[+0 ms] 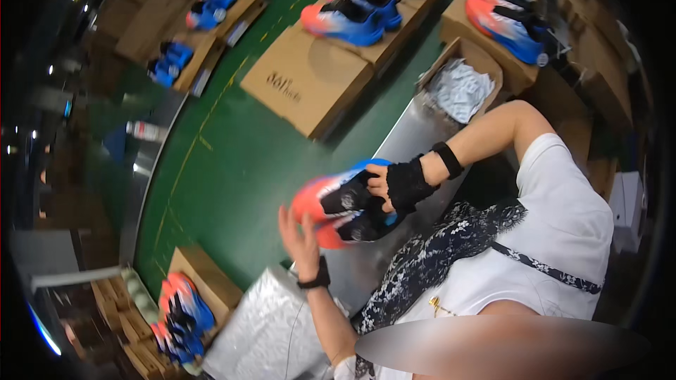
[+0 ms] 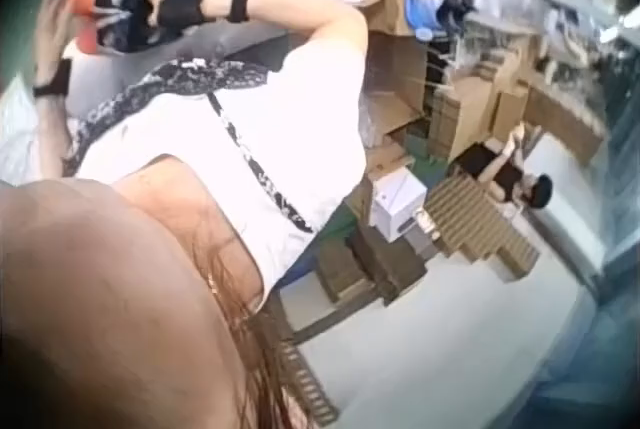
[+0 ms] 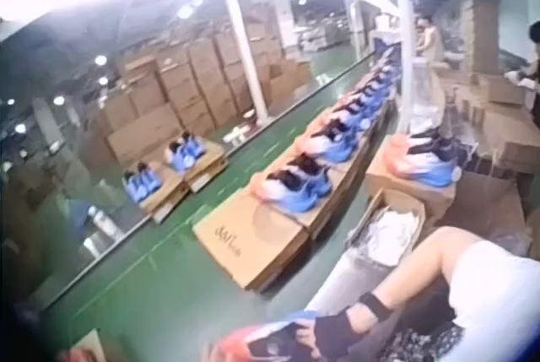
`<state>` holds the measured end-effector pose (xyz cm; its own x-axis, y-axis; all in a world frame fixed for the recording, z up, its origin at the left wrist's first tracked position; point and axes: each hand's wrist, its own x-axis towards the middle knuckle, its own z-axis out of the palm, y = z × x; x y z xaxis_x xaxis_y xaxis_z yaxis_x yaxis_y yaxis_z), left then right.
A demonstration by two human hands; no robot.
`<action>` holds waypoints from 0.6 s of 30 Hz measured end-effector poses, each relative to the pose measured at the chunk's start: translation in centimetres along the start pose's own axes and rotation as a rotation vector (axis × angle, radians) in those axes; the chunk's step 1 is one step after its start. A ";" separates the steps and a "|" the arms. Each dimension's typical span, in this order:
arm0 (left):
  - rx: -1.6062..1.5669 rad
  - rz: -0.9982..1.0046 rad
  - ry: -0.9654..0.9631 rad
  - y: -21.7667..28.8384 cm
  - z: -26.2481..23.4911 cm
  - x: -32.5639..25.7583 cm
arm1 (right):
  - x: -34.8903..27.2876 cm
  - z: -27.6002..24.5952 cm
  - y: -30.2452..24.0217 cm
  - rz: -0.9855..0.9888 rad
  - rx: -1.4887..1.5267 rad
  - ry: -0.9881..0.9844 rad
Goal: The person packs shoes into boxes by hand, placing a packet into each box, lining it with paper, and inserting the shoes. They then fold the paper over the shoes, close the box, and set it aside before repeating the process.
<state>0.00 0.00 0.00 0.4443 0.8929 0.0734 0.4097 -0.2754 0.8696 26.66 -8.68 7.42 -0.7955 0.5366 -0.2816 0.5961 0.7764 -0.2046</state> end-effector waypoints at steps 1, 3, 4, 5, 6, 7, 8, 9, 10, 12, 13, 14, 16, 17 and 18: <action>0.134 0.048 -0.001 2.7 1.9 -0.4 | -0.7 1.4 -0.8 -0.051 0.027 0.191; 0.078 0.034 -0.306 1.3 -0.9 5.8 | 6.4 -2.9 3.6 0.120 0.358 -0.059; 0.169 0.111 -0.201 -0.6 -0.4 5.4 | 8.1 -4.9 5.8 0.160 0.358 -0.063; 0.261 0.192 -0.105 -1.9 -0.1 4.3 | 9.1 -6.1 7.1 0.207 0.362 -0.065; 0.270 0.183 -0.118 -0.5 -0.8 2.9 | 10.0 -4.1 8.7 0.226 0.328 0.293; 0.261 0.079 -0.216 2.2 -1.5 2.8 | 10.7 -2.5 10.9 0.237 0.268 0.651; 0.256 -0.038 -0.299 3.4 -2.3 2.4 | 11.5 -5.3 11.1 0.473 0.273 0.437; 0.283 0.007 -0.239 1.4 -2.4 1.7 | 12.0 -8.5 11.2 0.702 0.259 0.222; 0.206 -0.021 -0.258 1.1 -2.6 1.5 | 13.2 -4.7 13.7 0.809 0.084 0.406; 0.112 -0.126 -0.323 0.7 -3.7 1.5 | 16.4 1.9 18.4 0.934 -0.078 0.474; 0.136 -0.100 -0.309 0.4 -3.8 1.2 | 17.4 2.2 17.8 0.999 -0.183 0.541; 0.092 -0.120 -0.340 0.2 -4.2 1.2 | 17.8 2.7 17.3 0.970 -0.145 0.595; 0.041 -0.148 -0.367 0.9 -4.6 1.7 | 17.6 0.8 14.5 0.898 0.015 0.624; 0.162 -0.023 -0.155 1.3 -4.5 2.0 | 17.1 -0.8 12.6 0.889 0.118 0.647; 0.277 0.106 0.046 1.7 -4.3 2.4 | 16.4 -2.4 10.4 0.871 0.162 0.746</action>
<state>-1.67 3.17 3.73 0.4622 0.8673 0.1848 0.5676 -0.4494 0.6899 19.57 8.94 2.91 0.0568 0.9726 0.2255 0.9378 0.0256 -0.3463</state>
